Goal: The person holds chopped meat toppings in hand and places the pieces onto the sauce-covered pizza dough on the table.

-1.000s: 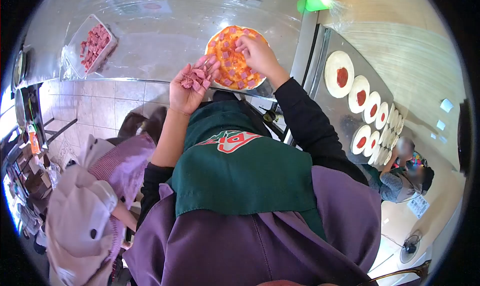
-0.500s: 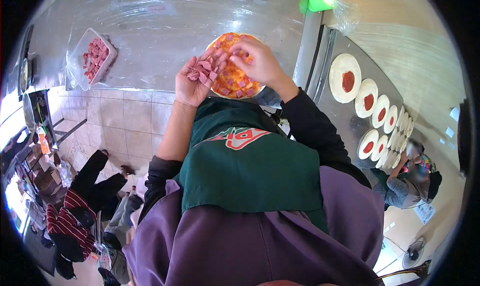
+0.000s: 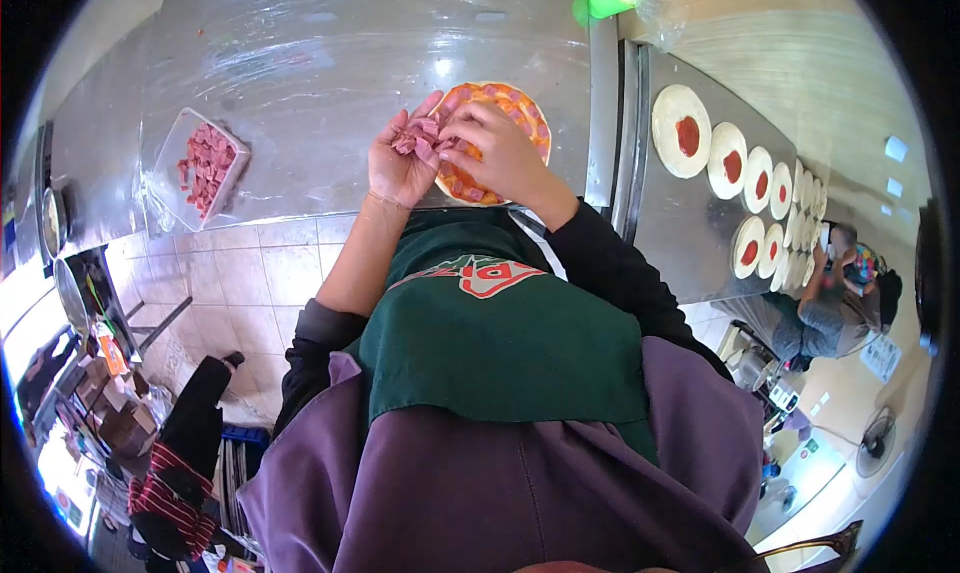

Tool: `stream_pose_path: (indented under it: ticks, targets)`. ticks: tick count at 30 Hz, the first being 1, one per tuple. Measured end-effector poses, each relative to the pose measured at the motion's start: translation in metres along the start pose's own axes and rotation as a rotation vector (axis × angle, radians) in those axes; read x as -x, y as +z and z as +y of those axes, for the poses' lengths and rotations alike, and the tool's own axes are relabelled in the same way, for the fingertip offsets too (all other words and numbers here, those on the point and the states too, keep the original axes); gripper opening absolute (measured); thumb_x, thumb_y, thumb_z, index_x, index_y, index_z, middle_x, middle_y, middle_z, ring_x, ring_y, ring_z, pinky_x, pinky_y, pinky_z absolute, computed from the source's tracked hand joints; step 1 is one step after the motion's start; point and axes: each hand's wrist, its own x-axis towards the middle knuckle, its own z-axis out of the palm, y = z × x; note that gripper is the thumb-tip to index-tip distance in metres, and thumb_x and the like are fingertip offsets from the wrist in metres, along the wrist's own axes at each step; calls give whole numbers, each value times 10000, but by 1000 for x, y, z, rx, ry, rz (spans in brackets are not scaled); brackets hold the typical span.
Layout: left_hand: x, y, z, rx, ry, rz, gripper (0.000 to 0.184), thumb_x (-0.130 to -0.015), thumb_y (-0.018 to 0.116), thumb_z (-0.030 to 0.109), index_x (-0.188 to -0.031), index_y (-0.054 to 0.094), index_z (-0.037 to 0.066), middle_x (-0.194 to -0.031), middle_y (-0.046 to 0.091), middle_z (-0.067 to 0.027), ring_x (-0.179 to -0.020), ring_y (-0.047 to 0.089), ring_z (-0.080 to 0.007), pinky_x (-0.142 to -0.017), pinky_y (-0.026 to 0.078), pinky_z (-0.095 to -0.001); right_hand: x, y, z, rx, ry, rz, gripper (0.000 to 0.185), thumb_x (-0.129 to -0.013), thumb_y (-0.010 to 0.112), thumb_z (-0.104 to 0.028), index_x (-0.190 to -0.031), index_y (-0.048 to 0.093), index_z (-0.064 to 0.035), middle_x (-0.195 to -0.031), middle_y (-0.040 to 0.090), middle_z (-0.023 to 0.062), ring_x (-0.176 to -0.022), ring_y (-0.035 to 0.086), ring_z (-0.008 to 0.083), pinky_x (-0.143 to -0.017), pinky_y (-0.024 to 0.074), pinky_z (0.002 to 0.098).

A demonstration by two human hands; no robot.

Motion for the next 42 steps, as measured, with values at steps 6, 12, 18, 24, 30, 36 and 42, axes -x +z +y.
stream_pose_path:
  ticks: [6,12,18,24,30,36,42]
  targets:
    - [8,6,16,38,-61,32,493,-915,397,241,-1305,349,-57,-1364,347,-268,-1265,358,-361,-1023,351,-440,-5,12,-20,-179,170,36,138,-758,671,-126,-865,625,-52,-862,599,69,-791,587,224,-721,461,315]
    - [20,17,20,-123,-55,101,483,-916,389,240,-1298,359,-55,-1371,341,-260,-1293,323,-355,-1062,294,-452,2,25,-37,-276,398,157,162,-762,696,-124,-869,617,-30,-800,638,45,-701,591,118,-639,459,247]
    - [24,5,24,-53,-153,45,472,-922,371,235,-1292,368,-57,-1373,341,-253,-1278,339,-355,-1062,292,-464,13,49,-37,-371,509,303,145,-791,670,-82,-914,622,-21,-853,645,25,-737,596,89,-658,474,221]
    - [28,4,23,-45,-164,75,471,-919,374,219,-1290,352,-72,-1367,331,-271,-1293,310,-370,-1098,228,-488,26,48,-27,-921,739,425,189,-818,618,-40,-1001,617,8,-870,647,61,-771,614,114,-683,490,216]
    - [33,6,27,-26,-148,111,475,-915,382,203,-1292,333,-83,-1367,312,-289,-1320,248,-401,-1108,193,-512,42,34,-14,-1019,869,466,212,-810,645,-50,-1011,620,16,-893,654,74,-793,621,114,-697,507,229]
    - [45,11,40,-114,-56,138,491,-908,401,221,-1285,352,-90,-1373,315,-284,-1323,249,-396,-1110,196,-493,58,34,18,-651,842,364,211,-812,657,-62,-1000,616,25,-898,656,69,-787,623,116,-681,508,225]
    - [68,9,60,-100,-13,129,521,-900,419,236,-1307,334,-78,-1379,315,-269,-1338,220,-385,-1118,162,-487,65,33,38,-362,857,341,190,-762,688,-66,-931,632,1,-833,666,73,-756,627,127,-679,502,246]
